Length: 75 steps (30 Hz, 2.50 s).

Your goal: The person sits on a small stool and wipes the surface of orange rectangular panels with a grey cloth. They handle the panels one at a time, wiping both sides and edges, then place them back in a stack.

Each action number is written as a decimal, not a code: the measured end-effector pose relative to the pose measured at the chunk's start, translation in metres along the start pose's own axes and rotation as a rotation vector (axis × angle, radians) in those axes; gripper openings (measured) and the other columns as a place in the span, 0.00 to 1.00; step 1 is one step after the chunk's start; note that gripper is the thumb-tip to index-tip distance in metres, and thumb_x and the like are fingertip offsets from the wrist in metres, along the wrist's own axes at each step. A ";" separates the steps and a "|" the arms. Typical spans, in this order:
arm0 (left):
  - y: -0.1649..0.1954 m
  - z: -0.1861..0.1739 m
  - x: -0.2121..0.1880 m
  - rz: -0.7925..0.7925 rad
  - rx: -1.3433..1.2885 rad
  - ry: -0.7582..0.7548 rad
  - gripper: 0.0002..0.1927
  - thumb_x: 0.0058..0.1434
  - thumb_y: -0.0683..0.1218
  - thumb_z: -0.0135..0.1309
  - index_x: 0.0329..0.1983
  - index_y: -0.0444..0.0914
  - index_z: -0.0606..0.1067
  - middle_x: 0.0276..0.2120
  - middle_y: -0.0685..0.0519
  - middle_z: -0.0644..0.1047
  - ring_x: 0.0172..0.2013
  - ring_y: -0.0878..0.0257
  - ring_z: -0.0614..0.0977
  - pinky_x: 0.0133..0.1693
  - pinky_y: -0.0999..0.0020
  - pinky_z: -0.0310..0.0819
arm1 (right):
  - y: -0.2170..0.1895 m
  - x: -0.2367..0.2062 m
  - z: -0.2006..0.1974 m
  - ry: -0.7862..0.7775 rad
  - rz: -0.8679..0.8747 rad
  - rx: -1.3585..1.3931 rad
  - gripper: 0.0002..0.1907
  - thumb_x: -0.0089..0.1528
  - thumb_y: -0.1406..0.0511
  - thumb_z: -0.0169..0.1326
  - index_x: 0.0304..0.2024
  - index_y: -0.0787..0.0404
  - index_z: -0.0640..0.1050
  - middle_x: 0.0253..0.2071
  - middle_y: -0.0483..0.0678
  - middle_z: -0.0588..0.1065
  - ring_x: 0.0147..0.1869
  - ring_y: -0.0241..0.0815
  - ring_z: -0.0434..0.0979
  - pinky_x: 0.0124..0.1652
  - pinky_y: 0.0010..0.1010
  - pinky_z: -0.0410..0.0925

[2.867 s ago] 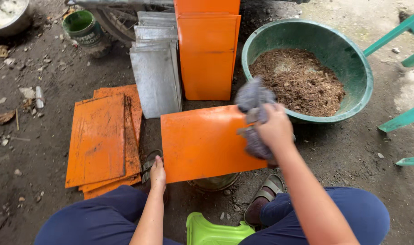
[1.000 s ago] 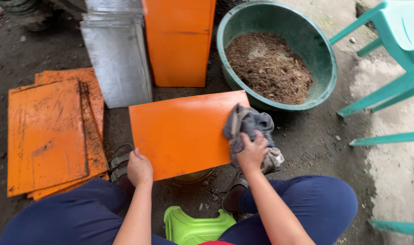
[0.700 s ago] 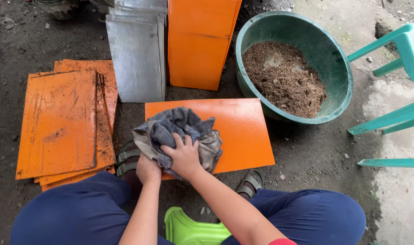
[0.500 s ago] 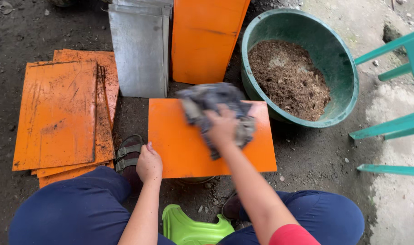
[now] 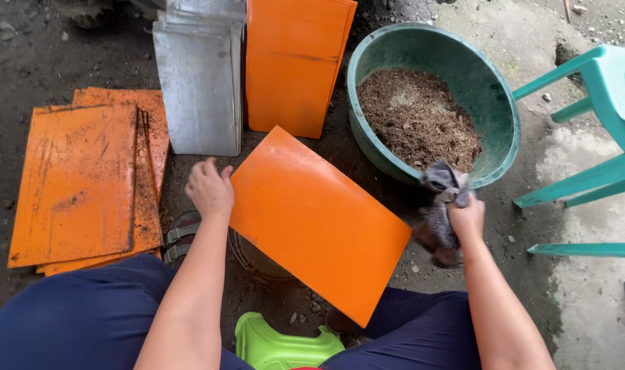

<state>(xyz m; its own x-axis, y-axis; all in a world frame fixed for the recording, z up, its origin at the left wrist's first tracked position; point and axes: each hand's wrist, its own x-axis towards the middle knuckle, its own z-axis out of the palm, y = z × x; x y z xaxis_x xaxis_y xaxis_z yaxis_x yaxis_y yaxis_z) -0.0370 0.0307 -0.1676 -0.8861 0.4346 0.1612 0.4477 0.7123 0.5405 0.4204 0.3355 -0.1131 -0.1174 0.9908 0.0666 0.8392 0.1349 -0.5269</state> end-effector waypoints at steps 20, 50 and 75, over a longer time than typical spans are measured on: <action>0.002 0.026 -0.182 -0.449 -0.340 -0.373 0.16 0.71 0.53 0.46 0.56 0.41 0.70 0.47 0.44 0.82 0.46 0.46 0.83 0.49 0.50 0.75 | -0.073 -0.112 0.057 -0.456 -0.236 -0.401 0.39 0.50 0.50 0.64 0.65 0.42 0.72 0.65 0.56 0.66 0.63 0.64 0.71 0.59 0.49 0.69; -0.046 -0.003 -0.126 -0.482 -0.272 0.100 0.42 0.66 0.57 0.57 0.73 0.30 0.53 0.64 0.26 0.63 0.57 0.30 0.70 0.49 0.36 0.64 | -0.204 -0.264 0.127 -0.289 -0.937 -0.159 0.24 0.46 0.52 0.64 0.47 0.37 0.83 0.69 0.58 0.63 0.67 0.75 0.59 0.48 0.78 0.57; -0.045 0.017 -0.109 -0.425 -0.267 -0.091 0.29 0.71 0.66 0.50 0.44 0.33 0.75 0.37 0.38 0.81 0.39 0.39 0.81 0.41 0.46 0.74 | -0.038 0.010 0.008 0.274 -0.216 -0.431 0.16 0.56 0.55 0.62 0.46 0.47 0.81 0.58 0.60 0.68 0.56 0.72 0.68 0.44 0.63 0.67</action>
<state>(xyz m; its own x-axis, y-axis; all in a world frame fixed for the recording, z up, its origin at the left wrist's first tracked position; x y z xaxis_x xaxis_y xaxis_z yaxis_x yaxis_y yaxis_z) 0.0417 -0.0389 -0.2237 -0.9639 0.1913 -0.1850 -0.0072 0.6761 0.7367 0.3828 0.3400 -0.0990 -0.2164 0.8979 0.3833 0.9596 0.2680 -0.0860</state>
